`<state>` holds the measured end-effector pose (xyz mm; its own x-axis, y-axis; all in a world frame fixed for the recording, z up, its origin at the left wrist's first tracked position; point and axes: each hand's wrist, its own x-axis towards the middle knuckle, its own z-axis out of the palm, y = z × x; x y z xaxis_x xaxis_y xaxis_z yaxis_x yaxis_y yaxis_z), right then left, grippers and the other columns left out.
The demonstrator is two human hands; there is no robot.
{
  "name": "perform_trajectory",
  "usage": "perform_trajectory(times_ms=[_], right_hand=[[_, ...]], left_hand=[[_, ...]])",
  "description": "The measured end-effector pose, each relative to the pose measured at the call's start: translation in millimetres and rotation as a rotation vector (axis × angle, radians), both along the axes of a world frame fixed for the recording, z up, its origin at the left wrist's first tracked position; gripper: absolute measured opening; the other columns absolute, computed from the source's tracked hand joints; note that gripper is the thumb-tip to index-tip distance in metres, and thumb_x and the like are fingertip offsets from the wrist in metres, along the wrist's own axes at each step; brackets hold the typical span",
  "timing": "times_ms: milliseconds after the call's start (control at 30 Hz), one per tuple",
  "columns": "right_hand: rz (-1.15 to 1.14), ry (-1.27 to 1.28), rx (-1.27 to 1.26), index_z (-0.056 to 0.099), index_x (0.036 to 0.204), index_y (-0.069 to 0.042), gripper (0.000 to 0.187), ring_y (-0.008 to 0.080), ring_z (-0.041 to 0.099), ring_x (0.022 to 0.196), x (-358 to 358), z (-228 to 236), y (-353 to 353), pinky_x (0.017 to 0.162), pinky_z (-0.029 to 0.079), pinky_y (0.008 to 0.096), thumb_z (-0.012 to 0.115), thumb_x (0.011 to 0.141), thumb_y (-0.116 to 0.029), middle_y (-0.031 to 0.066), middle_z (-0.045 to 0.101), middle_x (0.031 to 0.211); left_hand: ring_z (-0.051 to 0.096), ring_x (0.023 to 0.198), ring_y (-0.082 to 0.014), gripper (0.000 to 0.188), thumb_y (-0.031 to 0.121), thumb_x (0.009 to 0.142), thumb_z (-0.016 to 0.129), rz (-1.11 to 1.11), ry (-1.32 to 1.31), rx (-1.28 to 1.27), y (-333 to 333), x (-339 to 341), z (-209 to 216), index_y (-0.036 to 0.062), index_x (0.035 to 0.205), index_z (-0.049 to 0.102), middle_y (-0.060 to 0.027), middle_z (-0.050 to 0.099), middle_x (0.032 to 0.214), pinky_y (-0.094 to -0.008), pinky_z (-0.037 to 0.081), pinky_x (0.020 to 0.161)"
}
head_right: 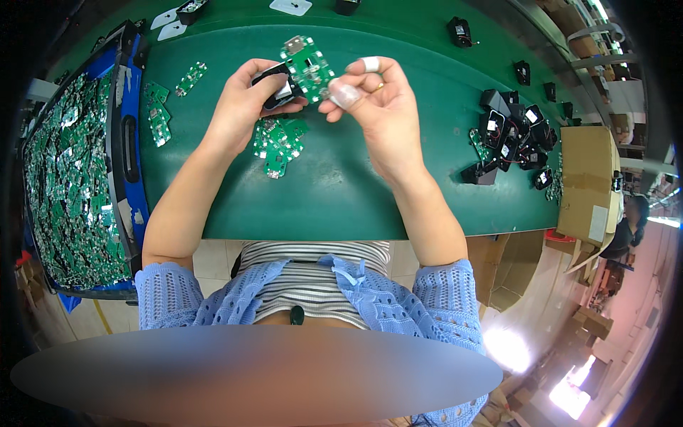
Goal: The person picks up a black plastic housing and a circuit board, connects a small white wire to the board, and presses the board into the housing. After setting the assembled unit aside, the person repeats the process with another set of components.
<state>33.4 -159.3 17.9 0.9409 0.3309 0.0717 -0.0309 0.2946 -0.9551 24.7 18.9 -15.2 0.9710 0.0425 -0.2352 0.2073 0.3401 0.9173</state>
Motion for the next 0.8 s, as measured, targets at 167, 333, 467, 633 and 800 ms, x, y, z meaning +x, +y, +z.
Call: perform_trajectory(times_ms=[167, 333, 467, 633, 800], right_hand=[[-0.013, 0.026, -0.034, 0.042, 0.098, -0.002, 0.026, 0.0164, 0.061, 0.070, 0.3, -0.9, 6.6, 0.061, 0.050, 0.0250, 0.061, 0.081, -0.002, 0.0117, 0.059, 0.083], [-0.028, 0.008, -0.065, 0.044, 0.098, -0.003, 0.019, 0.0164, 0.060, 0.070, -1.6, -3.9, 5.9, 0.063, 0.048, 0.0253, 0.057, 0.084, -0.002, 0.0088, 0.057, 0.084], [-0.040, 0.023, -0.079, 0.043, 0.097, -0.003, 0.019, 0.0163, 0.060, 0.069, -3.2, -6.2, 8.4, 0.061, 0.048, 0.0252, 0.058, 0.084, -0.003, 0.0091, 0.057, 0.083], [-0.075, 0.034, -0.126, 0.041, 0.096, -0.002, 0.024, 0.0154, 0.060, 0.068, -0.3, -19.5, 6.6, 0.057, 0.049, 0.0248, 0.060, 0.082, -0.004, 0.0099, 0.057, 0.081], [-0.095, -0.047, -0.283, 0.045, 0.102, -0.001, 0.033, 0.0124, 0.057, 0.068, -4.4, -23.6, 7.6, 0.054, 0.046, 0.0226, 0.066, 0.078, -0.010, 0.0087, 0.056, 0.082]], left_hand=[[0.065, 0.070, -0.0234, 0.020, 0.004, 0.084, 0.051, -0.001, -0.034, -0.018, -5.2, -3.3, 5.7, -0.0077, 0.098, 0.044, -0.0180, 0.058, 0.089, -0.0299, 0.056, 0.062], [0.064, 0.076, -0.0211, 0.020, 0.009, 0.085, 0.054, 0.007, -0.049, -0.005, -6.1, -4.1, 5.1, -0.0036, 0.099, 0.047, -0.0132, 0.059, 0.091, -0.0287, 0.056, 0.067], [0.063, 0.080, -0.0198, 0.021, 0.010, 0.086, 0.054, 0.000, -0.027, 0.009, -6.8, -6.2, 8.6, -0.0043, 0.101, 0.047, -0.0124, 0.058, 0.093, -0.0299, 0.056, 0.071], [0.058, 0.089, -0.0169, 0.027, 0.012, 0.086, 0.055, -0.037, -0.103, -0.145, -12.0, -10.3, 11.5, -0.0039, 0.105, 0.046, -0.0113, 0.055, 0.101, -0.0329, 0.054, 0.080], [0.059, 0.085, -0.0154, 0.030, 0.015, 0.084, 0.060, 0.000, -0.140, 0.038, -14.0, -12.3, 4.8, -0.0048, 0.103, 0.046, -0.0118, 0.055, 0.096, -0.0296, 0.056, 0.070]])
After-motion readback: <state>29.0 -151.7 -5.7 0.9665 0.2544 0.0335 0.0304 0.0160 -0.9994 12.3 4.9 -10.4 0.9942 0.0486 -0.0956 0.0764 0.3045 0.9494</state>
